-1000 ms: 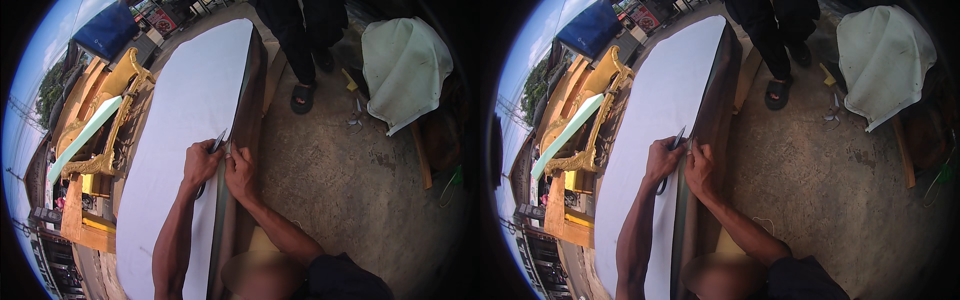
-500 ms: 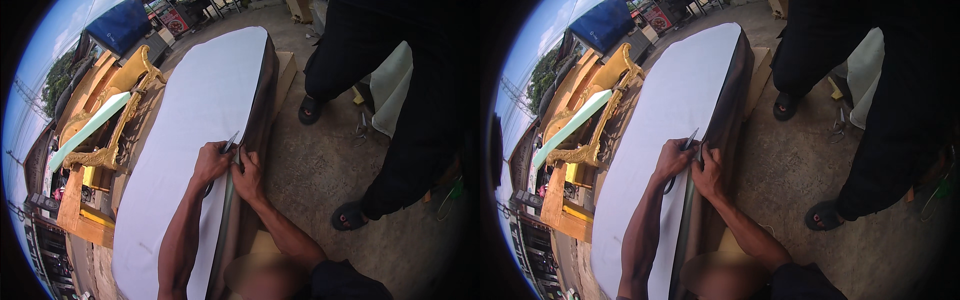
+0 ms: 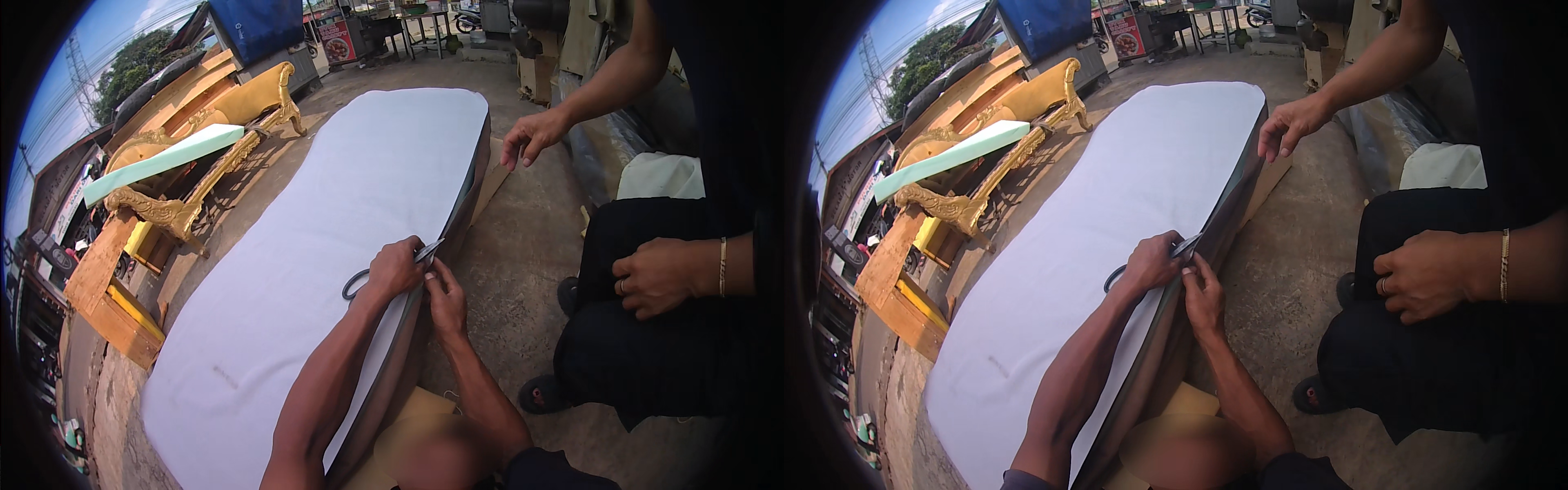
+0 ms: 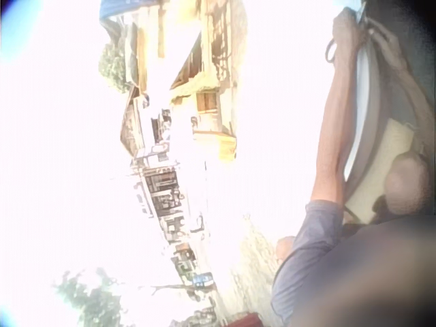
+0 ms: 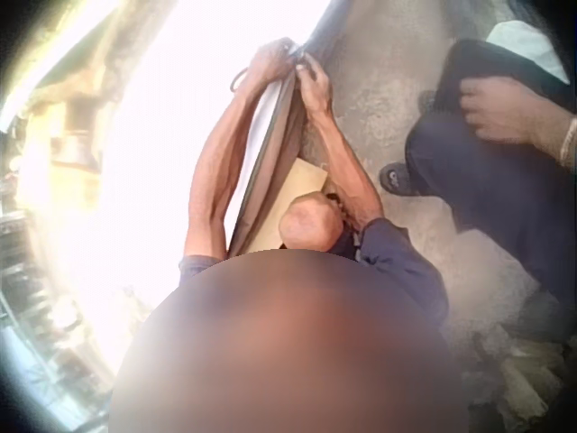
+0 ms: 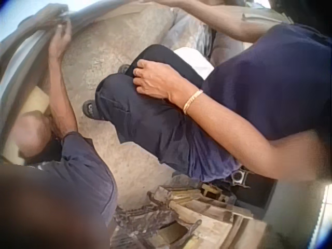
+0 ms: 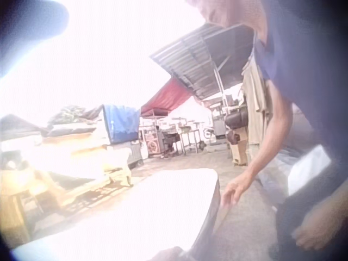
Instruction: The person positions a large white fabric over a curved foam cushion on a wooden frame, then uses shears to trim the fabric along the cushion's edge. A coworker assists by holding the fabric in place during the cutting process.
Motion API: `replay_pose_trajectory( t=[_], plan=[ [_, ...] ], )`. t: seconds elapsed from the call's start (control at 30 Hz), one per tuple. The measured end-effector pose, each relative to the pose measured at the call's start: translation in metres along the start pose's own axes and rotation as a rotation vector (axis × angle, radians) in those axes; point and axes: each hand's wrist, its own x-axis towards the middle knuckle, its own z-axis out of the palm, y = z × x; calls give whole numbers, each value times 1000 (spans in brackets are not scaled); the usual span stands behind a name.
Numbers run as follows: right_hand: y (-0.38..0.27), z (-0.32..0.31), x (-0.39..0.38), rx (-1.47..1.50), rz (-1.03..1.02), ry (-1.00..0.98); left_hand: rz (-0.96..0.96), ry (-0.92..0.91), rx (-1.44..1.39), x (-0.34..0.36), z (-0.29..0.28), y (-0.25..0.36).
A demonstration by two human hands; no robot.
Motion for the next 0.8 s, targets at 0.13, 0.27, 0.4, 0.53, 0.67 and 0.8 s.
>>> replay_pose_trajectory(
  t=[0.13, 0.27, 0.4, 0.53, 0.67, 0.8],
  plan=[
    [4, 3, -1, -132, -58, 92, 60, 72, 1, -7, 4, 4],
    [-1, 4, -4, -94, 2, 116, 47, 111, 42, -7, 5, 5],
    [-3, 6, -4, -99, 20, 118, -128, 53, 16, 3, 1, 5],
    [4, 8, -3, -65, -33, 142, -203, -13, -27, 12, -1, 4],
    [10, 8, -2, -117, -114, 131, -213, -71, -124, 17, -3, -1],
    [6, 7, -2, -159, -77, 116, -192, -37, -75, 14, -1, 0]
  ],
)
